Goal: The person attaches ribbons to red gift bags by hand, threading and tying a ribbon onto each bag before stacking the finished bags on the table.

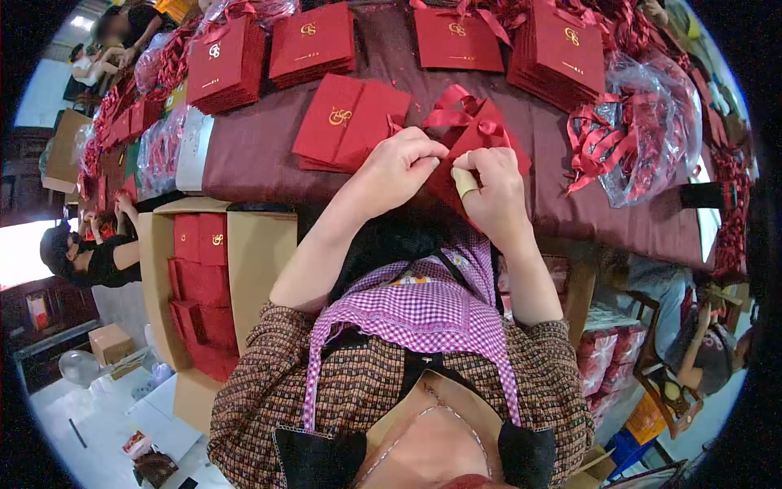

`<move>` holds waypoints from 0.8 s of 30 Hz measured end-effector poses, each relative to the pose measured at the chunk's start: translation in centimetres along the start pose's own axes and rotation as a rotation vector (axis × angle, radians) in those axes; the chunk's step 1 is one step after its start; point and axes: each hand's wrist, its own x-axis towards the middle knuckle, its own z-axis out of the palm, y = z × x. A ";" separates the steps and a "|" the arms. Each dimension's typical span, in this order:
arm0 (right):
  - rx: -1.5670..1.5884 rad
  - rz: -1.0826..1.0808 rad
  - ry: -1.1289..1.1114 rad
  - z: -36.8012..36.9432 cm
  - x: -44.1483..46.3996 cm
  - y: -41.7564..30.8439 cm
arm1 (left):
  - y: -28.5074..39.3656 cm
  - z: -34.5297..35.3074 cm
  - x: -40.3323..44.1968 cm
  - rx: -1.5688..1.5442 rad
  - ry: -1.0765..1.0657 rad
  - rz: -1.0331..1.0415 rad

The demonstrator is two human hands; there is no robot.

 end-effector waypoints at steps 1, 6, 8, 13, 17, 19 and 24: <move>0.011 0.010 0.010 0.1 -0.2 0.1 | -0.3 0.0 0.1 -0.001 0.002 0.002; 0.020 0.013 0.036 0.5 -1.0 0.0 | -1.7 -0.3 0.5 -0.140 -0.122 0.085; 0.037 0.008 0.065 0.6 -1.1 -0.1 | -1.6 -0.4 0.5 -0.119 -0.138 0.086; 0.021 -0.011 0.077 0.7 -1.3 0.0 | -0.8 -0.3 0.8 0.060 -0.147 0.129; 0.010 -0.020 -0.076 -1.1 -0.6 -0.5 | -0.9 0.0 0.7 0.063 -0.105 0.141; 0.004 -0.067 -0.182 -3.0 0.5 -0.8 | -0.7 0.0 0.7 0.076 -0.116 0.120; -0.223 -0.331 -0.274 -3.6 3.2 -0.6 | 0.0 1.1 0.6 0.064 -0.061 0.249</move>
